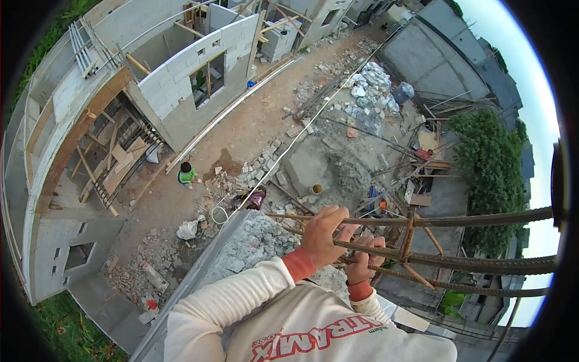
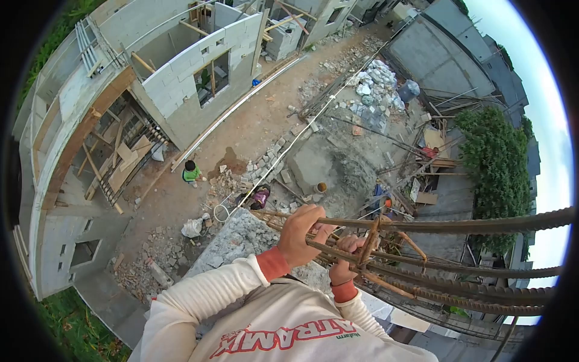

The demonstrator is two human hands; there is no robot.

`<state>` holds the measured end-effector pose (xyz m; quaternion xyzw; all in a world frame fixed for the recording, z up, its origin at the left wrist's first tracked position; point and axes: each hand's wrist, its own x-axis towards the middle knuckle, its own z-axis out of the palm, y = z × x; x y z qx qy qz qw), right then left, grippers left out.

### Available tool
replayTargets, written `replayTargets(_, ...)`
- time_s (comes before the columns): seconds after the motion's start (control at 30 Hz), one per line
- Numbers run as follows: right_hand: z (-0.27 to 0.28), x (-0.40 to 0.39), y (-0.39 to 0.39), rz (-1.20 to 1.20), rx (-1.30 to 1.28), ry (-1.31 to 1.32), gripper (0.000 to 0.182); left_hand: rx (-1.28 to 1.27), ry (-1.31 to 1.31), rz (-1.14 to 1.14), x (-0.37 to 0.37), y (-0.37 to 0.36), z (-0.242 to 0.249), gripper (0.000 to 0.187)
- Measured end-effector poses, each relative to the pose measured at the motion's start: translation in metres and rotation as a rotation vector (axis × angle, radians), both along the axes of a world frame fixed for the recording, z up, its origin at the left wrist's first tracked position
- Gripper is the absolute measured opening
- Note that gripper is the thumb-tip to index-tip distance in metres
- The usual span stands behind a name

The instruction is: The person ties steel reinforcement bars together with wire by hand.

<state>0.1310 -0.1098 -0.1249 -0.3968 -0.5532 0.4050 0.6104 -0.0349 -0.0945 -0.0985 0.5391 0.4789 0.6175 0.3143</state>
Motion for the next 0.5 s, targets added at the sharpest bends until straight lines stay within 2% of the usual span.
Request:
replayTargets(0.17, -0.006, 0.003, -0.001, -0.018, 0.015, 0.021, 0.021, -0.018, 0.029, -0.007, 0.001, 0.001, -0.001, 0.029)
replayTargets(0.27, -0.01, 0.014, -0.005, 0.008, 0.004, -0.079, 0.015, -0.006, 0.019, 0.003, 0.003, 0.0, -0.004, 0.029)
replayTargets(0.5, -0.024, 0.02, -0.005, -0.083, 0.017, -0.139, 0.018, -0.005, 0.049, 0.004, 0.003, 0.0, -0.004, 0.029)
